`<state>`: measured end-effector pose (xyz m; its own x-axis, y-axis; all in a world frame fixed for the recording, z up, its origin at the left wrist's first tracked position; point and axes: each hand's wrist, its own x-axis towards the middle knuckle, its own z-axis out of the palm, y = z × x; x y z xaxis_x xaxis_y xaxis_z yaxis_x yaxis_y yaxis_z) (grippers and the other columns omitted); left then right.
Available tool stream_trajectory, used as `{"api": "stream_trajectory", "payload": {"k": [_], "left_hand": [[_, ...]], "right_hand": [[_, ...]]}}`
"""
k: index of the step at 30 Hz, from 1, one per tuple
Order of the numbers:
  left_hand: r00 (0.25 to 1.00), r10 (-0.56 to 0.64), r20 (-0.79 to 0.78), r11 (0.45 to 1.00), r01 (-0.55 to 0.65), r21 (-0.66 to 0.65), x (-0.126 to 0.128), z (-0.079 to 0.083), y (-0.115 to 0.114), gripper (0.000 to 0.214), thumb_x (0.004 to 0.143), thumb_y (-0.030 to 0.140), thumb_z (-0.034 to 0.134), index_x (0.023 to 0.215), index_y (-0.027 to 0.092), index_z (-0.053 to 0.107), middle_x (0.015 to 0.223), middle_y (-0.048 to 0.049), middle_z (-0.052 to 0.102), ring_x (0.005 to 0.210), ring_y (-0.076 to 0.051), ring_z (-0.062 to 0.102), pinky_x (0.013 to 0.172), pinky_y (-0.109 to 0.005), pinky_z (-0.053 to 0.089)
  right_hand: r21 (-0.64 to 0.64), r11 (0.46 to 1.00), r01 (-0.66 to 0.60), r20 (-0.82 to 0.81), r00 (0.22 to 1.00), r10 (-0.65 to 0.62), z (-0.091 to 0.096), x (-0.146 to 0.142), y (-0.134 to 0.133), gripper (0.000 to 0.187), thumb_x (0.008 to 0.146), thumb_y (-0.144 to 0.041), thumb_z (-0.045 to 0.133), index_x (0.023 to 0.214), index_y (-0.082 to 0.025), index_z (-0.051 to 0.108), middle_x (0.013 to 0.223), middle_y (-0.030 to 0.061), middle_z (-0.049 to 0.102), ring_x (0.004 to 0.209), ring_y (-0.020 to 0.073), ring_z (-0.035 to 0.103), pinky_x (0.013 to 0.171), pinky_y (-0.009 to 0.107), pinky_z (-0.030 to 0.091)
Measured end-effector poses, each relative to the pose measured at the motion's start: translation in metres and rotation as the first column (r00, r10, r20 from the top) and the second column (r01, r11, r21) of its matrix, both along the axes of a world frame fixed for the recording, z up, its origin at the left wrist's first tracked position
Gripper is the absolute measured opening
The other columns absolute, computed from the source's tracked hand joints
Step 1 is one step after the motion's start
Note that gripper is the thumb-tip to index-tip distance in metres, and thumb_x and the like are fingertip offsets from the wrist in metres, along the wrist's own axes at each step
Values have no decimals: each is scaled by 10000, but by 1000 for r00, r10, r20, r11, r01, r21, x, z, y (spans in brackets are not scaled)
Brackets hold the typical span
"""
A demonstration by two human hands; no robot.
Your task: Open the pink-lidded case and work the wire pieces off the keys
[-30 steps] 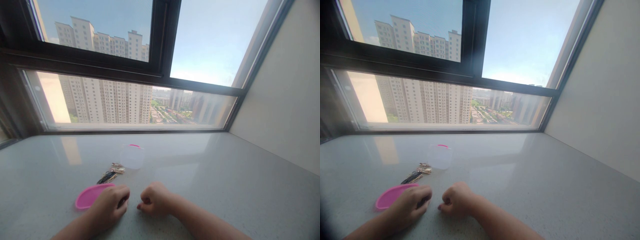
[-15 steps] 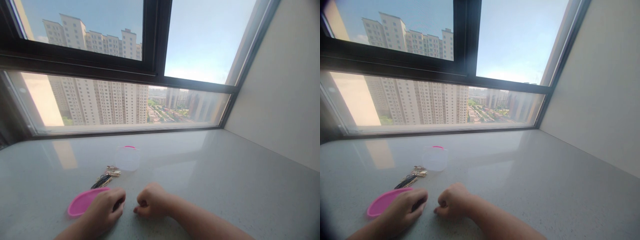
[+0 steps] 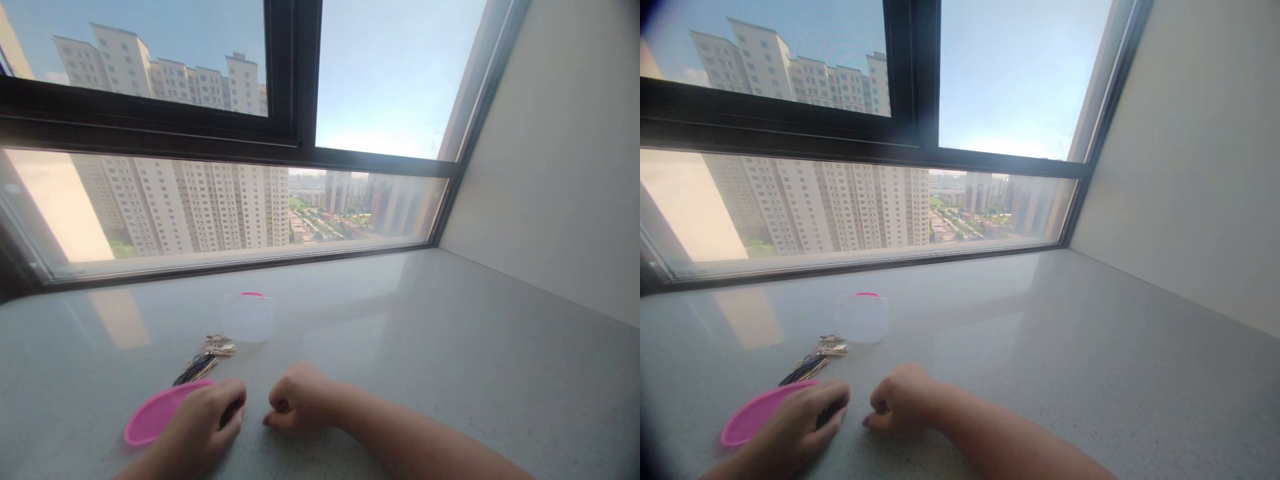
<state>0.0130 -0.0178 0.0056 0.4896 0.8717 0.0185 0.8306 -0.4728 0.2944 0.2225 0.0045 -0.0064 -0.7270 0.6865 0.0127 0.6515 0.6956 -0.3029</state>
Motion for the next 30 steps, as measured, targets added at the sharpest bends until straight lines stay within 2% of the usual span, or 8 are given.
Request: {"api": "stream_trajectory", "payload": {"k": [14, 24, 30], "left_hand": [[1000, 4, 11, 1000, -4, -7, 2, 7, -2, 133, 802, 203, 411, 681, 211, 463, 690, -6, 600, 643, -171, 537, 574, -263, 297], [999, 18, 32, 1000, -18, -3, 2, 4, -3, 118, 796, 202, 425, 691, 205, 480, 700, -8, 611, 651, -172, 536, 577, -260, 301], [1000, 22, 12, 1000, -22, 10, 3, 3, -4, 116, 785, 201, 429, 678, 201, 473, 698, -8, 615, 644, -168, 531, 572, -261, 297]], "right_hand": [[0, 1000, 2, -58, 998, -2, -2, 0, 1, 330, 755, -419, 578, 549, -187, 467, 479, -78, 294, 482, 82, 249, 477, 215, 190], [10, 1000, 18, -41, 999, -18, -6, 0, 2, 296, 748, -413, 583, 565, -189, 519, 485, -79, 301, 484, 83, 246, 471, 217, 188], [13, 999, 47, -62, 997, -46, -12, 0, 5, 301, 720, -409, 601, 545, -190, 490, 462, -84, 270, 468, 80, 222, 462, 218, 176]]}}
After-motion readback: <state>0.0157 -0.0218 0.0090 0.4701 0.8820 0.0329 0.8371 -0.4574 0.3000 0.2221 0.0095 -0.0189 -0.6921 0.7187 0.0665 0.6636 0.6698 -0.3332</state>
